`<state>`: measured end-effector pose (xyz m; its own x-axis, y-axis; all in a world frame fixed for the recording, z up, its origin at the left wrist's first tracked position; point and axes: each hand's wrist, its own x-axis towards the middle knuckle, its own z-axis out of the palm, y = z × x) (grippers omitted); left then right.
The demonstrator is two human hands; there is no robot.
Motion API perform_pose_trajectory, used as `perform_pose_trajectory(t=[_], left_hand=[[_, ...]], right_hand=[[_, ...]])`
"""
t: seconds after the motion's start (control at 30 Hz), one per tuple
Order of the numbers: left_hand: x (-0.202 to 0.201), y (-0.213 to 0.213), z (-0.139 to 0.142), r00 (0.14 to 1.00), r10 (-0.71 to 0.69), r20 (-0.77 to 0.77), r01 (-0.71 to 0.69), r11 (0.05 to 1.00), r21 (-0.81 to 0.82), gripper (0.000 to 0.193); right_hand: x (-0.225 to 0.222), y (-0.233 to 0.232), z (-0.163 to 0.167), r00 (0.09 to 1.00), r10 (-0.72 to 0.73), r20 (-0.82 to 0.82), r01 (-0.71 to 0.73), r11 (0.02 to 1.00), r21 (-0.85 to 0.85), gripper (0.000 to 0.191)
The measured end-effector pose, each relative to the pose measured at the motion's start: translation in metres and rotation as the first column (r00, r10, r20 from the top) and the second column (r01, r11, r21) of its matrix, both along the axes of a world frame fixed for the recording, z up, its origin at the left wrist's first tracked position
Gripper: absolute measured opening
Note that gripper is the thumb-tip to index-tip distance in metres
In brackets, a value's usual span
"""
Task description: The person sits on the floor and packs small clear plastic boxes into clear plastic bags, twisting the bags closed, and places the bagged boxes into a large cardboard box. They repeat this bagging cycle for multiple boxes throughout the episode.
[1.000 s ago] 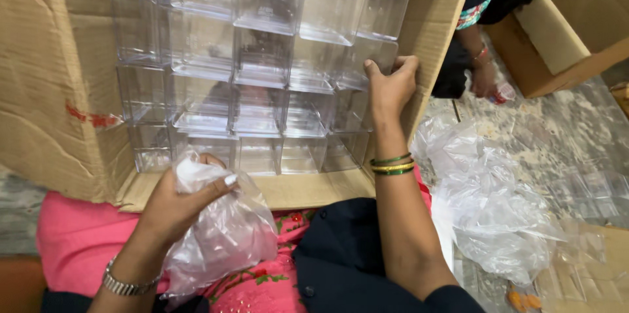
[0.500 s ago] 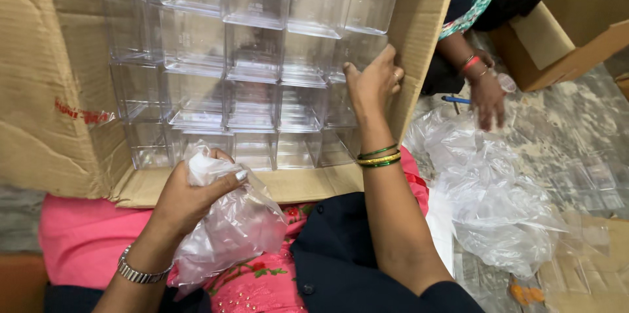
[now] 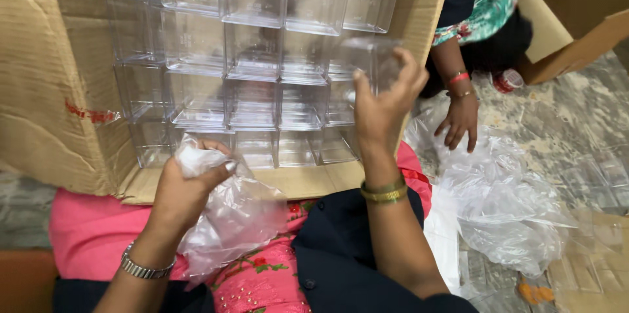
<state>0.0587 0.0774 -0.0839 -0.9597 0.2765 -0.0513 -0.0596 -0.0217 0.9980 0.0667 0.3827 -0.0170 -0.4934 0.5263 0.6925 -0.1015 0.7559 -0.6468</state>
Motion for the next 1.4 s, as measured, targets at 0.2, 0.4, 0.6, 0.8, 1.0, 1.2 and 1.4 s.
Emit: perform_pose_trajectory(t=[0.2,0.4,0.6,0.8,1.0,1.2,1.4], left_hand=[[0.006,0.015,0.010,1.000,-0.021,0.000,0.021,0.990,0.139,0.024],[0.018,0.029,0.018,0.985,-0.163,-0.065,0.175,0.936,0.305,0.019],[0.020,0.036,0.022,0.982,-0.186,-0.002,0.164,0.857,0.489,0.023],[0.022,0.034,0.015,0.979,-0.197,0.056,0.136,0.830,0.541,0.024],[0.026,0.024,0.001,0.997,-0.076,0.030,0.045,0.815,0.578,0.025],[0.035,0.028,-0.010,0.991,0.005,0.137,-0.055,0.929,0.365,0.011],[0.038,0.031,-0.010,0.888,-0.403,0.221,0.179,0.747,0.640,0.015]], right_hand=[[0.017,-0.032,-0.051,0.796,0.555,0.244,-0.531,0.832,-0.159,0.056],[0.017,-0.014,-0.055,0.658,0.701,0.274,-0.671,0.711,-0.210,0.056],[0.019,-0.030,-0.053,0.532,0.727,0.435,-0.736,0.650,-0.186,0.057],[0.039,-0.054,-0.046,0.557,0.830,-0.006,-0.587,0.389,-0.710,0.026],[0.073,-0.057,-0.038,0.559,0.828,0.049,-0.515,0.393,-0.762,0.013],[0.101,-0.063,-0.067,0.621,0.781,0.066,-0.525,0.477,-0.705,0.022],[0.083,-0.056,-0.069,0.615,0.774,-0.154,-0.374,0.113,-0.921,0.025]])
